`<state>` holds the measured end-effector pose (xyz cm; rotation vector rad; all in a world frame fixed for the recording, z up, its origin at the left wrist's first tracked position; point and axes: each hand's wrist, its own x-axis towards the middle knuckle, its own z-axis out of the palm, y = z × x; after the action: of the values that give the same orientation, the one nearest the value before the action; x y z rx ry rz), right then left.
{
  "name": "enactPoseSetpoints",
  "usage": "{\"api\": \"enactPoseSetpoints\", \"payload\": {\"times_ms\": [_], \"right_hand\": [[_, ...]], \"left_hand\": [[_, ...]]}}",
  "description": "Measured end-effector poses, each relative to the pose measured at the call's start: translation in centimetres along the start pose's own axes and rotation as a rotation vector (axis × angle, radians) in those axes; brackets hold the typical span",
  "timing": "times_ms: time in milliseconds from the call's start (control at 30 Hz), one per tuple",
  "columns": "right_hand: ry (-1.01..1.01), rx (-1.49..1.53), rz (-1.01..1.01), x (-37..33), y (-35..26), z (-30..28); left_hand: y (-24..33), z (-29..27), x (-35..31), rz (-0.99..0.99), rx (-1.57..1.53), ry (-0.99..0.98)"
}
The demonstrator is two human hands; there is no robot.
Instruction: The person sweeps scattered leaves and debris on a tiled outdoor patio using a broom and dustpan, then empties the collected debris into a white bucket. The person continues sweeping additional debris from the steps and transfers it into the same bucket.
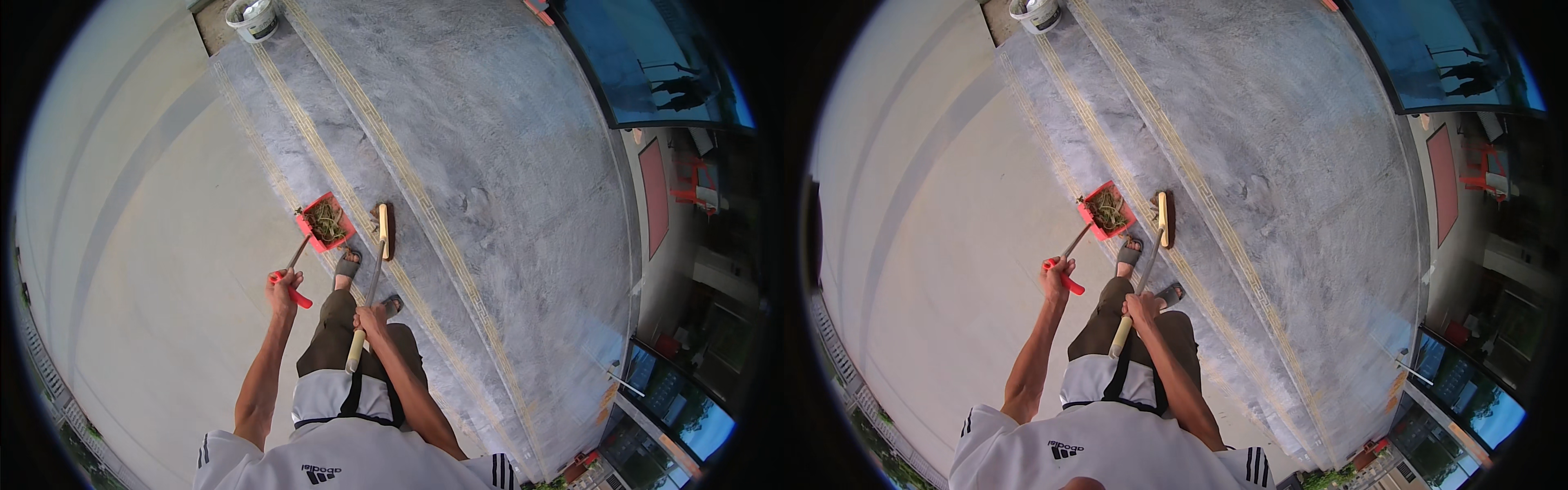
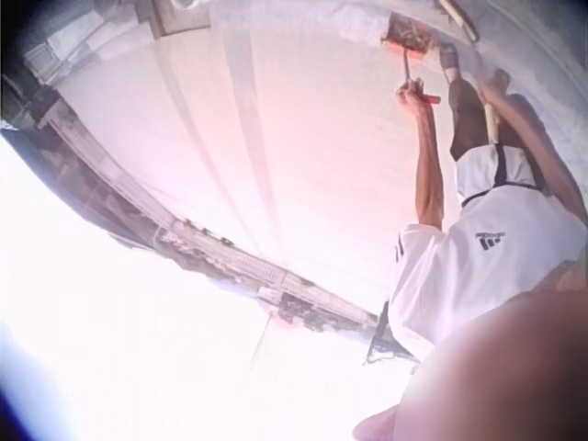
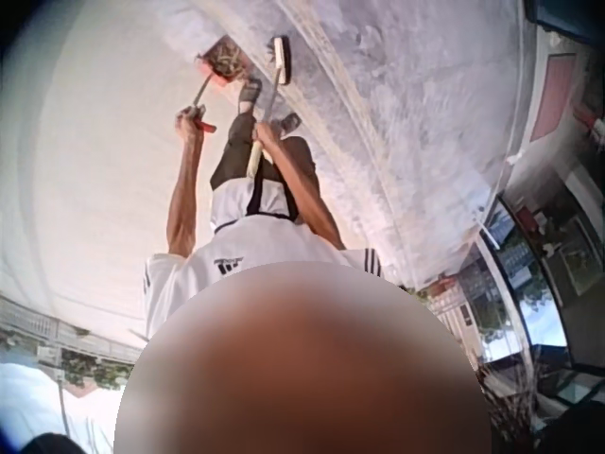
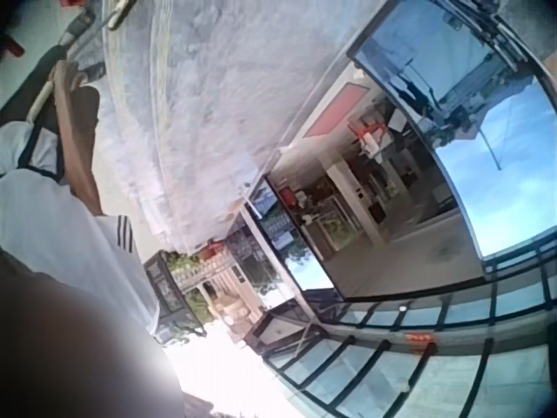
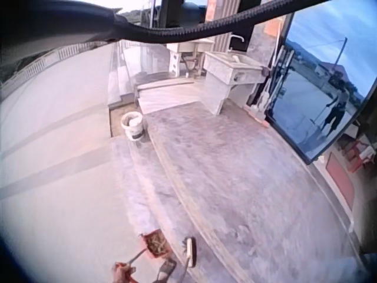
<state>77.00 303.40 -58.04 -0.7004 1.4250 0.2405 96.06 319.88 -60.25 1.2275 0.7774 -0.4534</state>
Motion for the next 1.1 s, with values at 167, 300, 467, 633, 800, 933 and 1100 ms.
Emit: {"api": "enactPoseSetpoints", "payload": {"times_ms": [167, 300, 467, 633, 800, 933, 1100], "right_hand": [[-0.02, -0.387, -0.129, -2.3, 0.7, 1.8], [-0.078, -0.626, -0.175, -2.9, 2.0, 3.2], [-0.179, -0.8, -0.126, -1.9, 4.9, 3.8], [-0.209, -0.893, -0.196, -3.5, 5.9, 2.0], [-0.263, -0.802, -0.121, -8.2, 4.1, -1.1], [-0.405, -0.525, -0.082, -10.8, 3.4, -5.5], [-0.448, -0.32, 0.053, -11.3, 5.1, -10.7]], "left_hand": [[0.7, 0.2, 0.2, 0.009, -0.053, -0.025], [0.8, -0.2, 0.0, 0.006, -0.054, -0.021], [1.4, -3.0, -0.5, -0.012, -0.054, 0.03], [1.2, -8.0, -0.8, 0.003, -0.153, 0.048], [-0.3, -14.3, -2.1, 0.049, -0.265, 0.066], [-1.2, -19.0, -3.4, -0.011, -0.405, 0.158], [-1.9, -23.2, -6.4, 0.041, -0.452, 0.154]]}}
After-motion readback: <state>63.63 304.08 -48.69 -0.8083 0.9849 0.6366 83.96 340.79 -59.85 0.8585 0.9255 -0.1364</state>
